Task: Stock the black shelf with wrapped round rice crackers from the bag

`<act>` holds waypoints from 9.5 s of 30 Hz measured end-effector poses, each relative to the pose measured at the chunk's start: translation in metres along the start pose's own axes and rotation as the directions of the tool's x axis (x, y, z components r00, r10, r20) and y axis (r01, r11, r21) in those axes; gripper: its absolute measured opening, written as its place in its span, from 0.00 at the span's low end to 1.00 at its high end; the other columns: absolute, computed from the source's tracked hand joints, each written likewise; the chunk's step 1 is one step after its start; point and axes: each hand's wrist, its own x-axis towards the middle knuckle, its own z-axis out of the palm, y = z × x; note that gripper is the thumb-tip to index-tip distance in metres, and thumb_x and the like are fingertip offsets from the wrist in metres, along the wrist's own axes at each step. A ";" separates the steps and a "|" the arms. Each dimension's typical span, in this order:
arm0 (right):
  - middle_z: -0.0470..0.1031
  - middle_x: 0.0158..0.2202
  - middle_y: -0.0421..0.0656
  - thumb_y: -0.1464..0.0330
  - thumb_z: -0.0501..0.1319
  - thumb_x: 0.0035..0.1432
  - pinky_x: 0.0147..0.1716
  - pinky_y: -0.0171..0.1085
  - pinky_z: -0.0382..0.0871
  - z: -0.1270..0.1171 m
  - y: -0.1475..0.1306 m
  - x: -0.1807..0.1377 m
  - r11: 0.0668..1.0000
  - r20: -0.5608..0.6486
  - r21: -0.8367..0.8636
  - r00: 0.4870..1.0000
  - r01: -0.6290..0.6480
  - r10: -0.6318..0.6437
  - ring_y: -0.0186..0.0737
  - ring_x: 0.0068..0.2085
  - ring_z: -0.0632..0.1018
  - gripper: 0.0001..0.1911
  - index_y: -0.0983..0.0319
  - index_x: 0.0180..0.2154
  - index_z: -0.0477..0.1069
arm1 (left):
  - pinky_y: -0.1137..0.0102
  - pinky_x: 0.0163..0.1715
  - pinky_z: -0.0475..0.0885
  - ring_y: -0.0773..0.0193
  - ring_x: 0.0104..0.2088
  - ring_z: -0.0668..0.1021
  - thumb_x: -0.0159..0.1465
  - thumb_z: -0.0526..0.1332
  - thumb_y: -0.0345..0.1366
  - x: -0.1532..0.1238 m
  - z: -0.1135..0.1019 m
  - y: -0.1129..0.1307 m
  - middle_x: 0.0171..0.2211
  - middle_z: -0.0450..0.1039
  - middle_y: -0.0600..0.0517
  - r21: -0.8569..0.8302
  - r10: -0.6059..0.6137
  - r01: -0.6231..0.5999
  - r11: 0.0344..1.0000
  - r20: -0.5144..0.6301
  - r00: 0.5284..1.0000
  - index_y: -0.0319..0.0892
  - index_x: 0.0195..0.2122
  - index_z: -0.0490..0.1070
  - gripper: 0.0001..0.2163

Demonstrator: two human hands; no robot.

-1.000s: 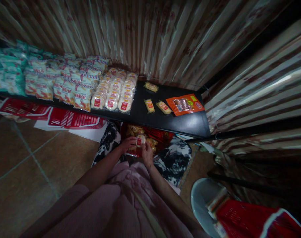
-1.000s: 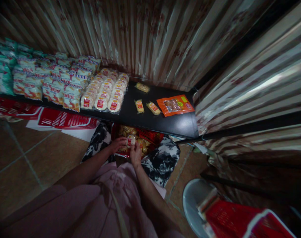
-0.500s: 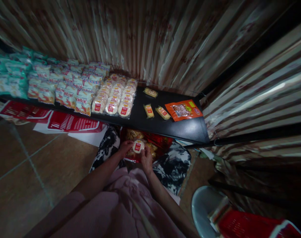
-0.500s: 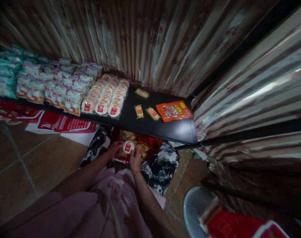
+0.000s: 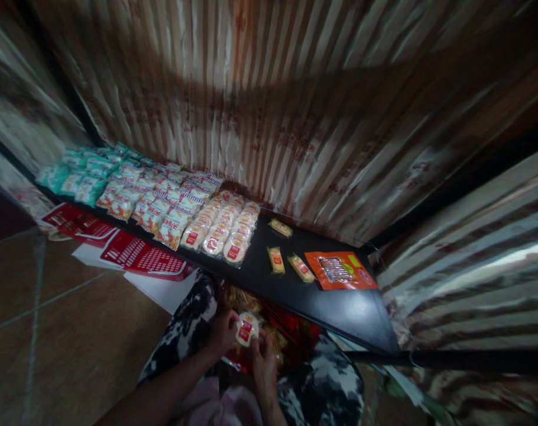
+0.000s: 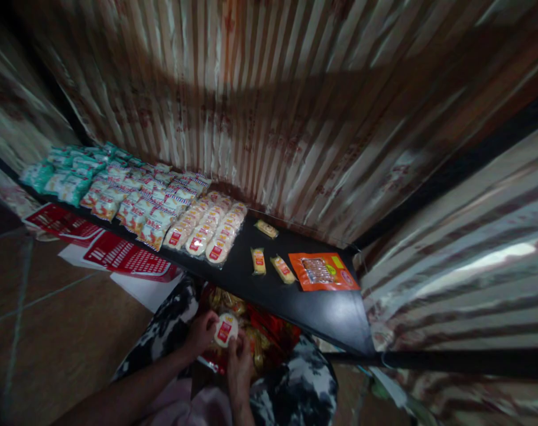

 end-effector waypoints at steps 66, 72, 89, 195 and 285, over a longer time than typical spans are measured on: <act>0.76 0.39 0.45 0.67 0.54 0.53 0.33 0.33 0.70 0.078 -0.151 0.064 0.955 0.194 0.085 0.935 0.286 -0.297 0.35 0.32 0.75 0.18 0.64 0.46 0.68 | 0.60 0.46 0.69 0.58 0.44 0.72 0.61 0.54 0.35 0.063 -0.085 0.045 0.42 0.69 0.45 0.245 0.399 -0.315 0.917 -0.584 0.707 0.41 0.39 0.65 0.06; 0.75 0.40 0.45 0.68 0.52 0.55 0.39 0.34 0.70 0.090 -0.155 0.069 0.933 0.231 0.069 0.905 0.352 -0.358 0.36 0.37 0.76 0.16 0.63 0.45 0.69 | 0.60 0.46 0.68 0.57 0.46 0.71 0.61 0.54 0.35 0.067 -0.095 0.045 0.43 0.68 0.44 0.237 0.379 -0.296 0.925 -0.616 0.690 0.41 0.39 0.65 0.06; 0.76 0.42 0.48 0.68 0.51 0.54 0.43 0.38 0.69 0.111 -0.148 0.082 0.915 0.178 -0.013 0.902 0.402 -0.394 0.40 0.41 0.76 0.17 0.64 0.44 0.71 | 0.59 0.45 0.67 0.56 0.43 0.70 0.59 0.57 0.35 0.084 -0.104 0.049 0.39 0.69 0.46 0.288 0.361 -0.225 0.931 -0.632 0.686 0.41 0.40 0.64 0.08; 0.61 0.58 0.46 0.72 0.54 0.52 0.56 0.48 0.60 0.092 -0.128 0.134 0.618 0.224 -0.322 0.692 0.717 -0.686 0.44 0.59 0.61 0.18 0.60 0.46 0.67 | 0.56 0.53 0.66 0.52 0.57 0.65 0.64 0.52 0.35 0.122 -0.092 0.044 0.56 0.61 0.38 0.504 0.528 -0.235 0.831 -0.584 0.616 0.37 0.57 0.56 0.20; 0.78 0.38 0.46 0.72 0.51 0.51 0.43 0.39 0.70 -0.010 0.032 0.047 0.907 0.043 -0.420 0.999 0.038 -0.022 0.41 0.39 0.78 0.16 0.62 0.37 0.76 | 0.71 0.47 0.67 0.61 0.44 0.74 0.56 0.57 0.27 0.001 0.001 -0.019 0.40 0.74 0.46 0.527 -0.151 -0.120 0.841 0.443 0.884 0.38 0.35 0.74 0.09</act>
